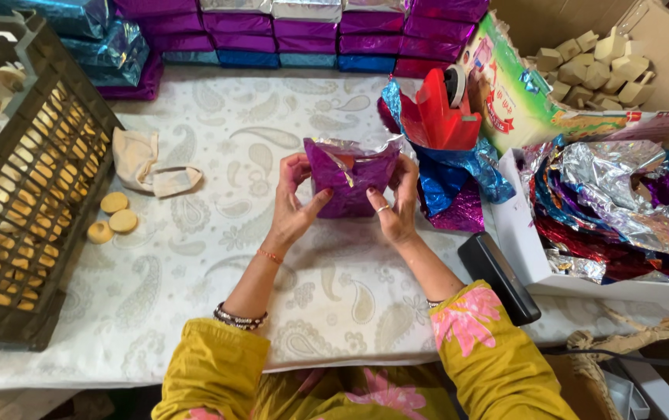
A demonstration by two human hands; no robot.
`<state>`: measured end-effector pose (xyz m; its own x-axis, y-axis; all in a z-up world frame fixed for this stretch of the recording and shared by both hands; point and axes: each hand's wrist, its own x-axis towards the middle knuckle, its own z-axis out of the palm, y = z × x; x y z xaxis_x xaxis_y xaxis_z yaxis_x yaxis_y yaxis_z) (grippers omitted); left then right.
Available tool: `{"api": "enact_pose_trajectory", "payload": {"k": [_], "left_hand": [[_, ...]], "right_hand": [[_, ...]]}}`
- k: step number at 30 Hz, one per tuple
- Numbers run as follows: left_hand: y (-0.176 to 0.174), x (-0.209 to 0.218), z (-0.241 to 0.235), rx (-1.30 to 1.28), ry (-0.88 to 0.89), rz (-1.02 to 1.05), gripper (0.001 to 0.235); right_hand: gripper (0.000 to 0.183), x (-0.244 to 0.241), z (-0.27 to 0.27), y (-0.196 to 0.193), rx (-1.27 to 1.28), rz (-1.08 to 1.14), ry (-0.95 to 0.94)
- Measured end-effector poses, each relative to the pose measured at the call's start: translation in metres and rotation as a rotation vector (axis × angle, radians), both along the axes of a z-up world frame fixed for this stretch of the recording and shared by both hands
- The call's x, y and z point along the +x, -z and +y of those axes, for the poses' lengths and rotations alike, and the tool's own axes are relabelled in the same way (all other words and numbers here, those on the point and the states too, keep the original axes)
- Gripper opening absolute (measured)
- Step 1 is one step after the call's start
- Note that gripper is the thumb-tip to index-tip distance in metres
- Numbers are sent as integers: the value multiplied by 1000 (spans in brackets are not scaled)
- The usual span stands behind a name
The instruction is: The person wraps a small rectangular box with shiny purple foil paper. They fold the paper around the box, tuck the edges, and secure the seams with clear adhesive tape. The wrapped box is then placed aside on the table.
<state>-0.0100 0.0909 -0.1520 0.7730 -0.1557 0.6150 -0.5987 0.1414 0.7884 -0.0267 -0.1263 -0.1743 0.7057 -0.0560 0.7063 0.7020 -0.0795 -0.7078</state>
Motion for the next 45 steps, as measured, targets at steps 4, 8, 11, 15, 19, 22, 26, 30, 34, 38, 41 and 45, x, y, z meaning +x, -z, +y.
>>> {"api": "enact_pose_trajectory", "payload": {"k": [4, 8, 11, 15, 19, 22, 26, 30, 34, 38, 41, 45], "left_hand": [[2, -3, -3, -55, 12, 6, 60], [7, -6, -9, -65, -45, -13, 58], [10, -7, -12, -39, -103, -27, 56], [13, -8, -14, 9, -154, -36, 54], [11, -10, -14, 39, -197, -55, 54], [9, -11, -14, 63, -217, -87, 54], [7, -12, -15, 36, -211, -84, 55], [6, -14, -16, 34, -220, -96, 53], [4, -15, -15, 53, -242, -117, 49], [3, -16, -14, 43, -209, -144, 47], [4, -17, -15, 38, -208, -148, 48], [2, -19, -16, -8, -204, -95, 57]], "right_hand": [[75, -2, -2, 1, -19, 28, -1], [76, -2, -3, 0, -34, 10, 43], [73, -3, 0, 1, -7, -23, 51], [68, -4, -1, 2, 4, -28, 70], [63, -3, -1, 5, -4, -50, 97], [62, -2, -1, 7, -50, -76, 144], [60, -1, -2, 9, -35, -73, 124], [60, 0, -2, 9, -11, -55, 94], [61, -4, -2, 5, -64, -64, 167], [60, -7, 0, -2, -79, -112, 112], [62, -10, 3, -6, -85, -112, 128], [70, -11, 6, -11, -58, -94, 80]]}}
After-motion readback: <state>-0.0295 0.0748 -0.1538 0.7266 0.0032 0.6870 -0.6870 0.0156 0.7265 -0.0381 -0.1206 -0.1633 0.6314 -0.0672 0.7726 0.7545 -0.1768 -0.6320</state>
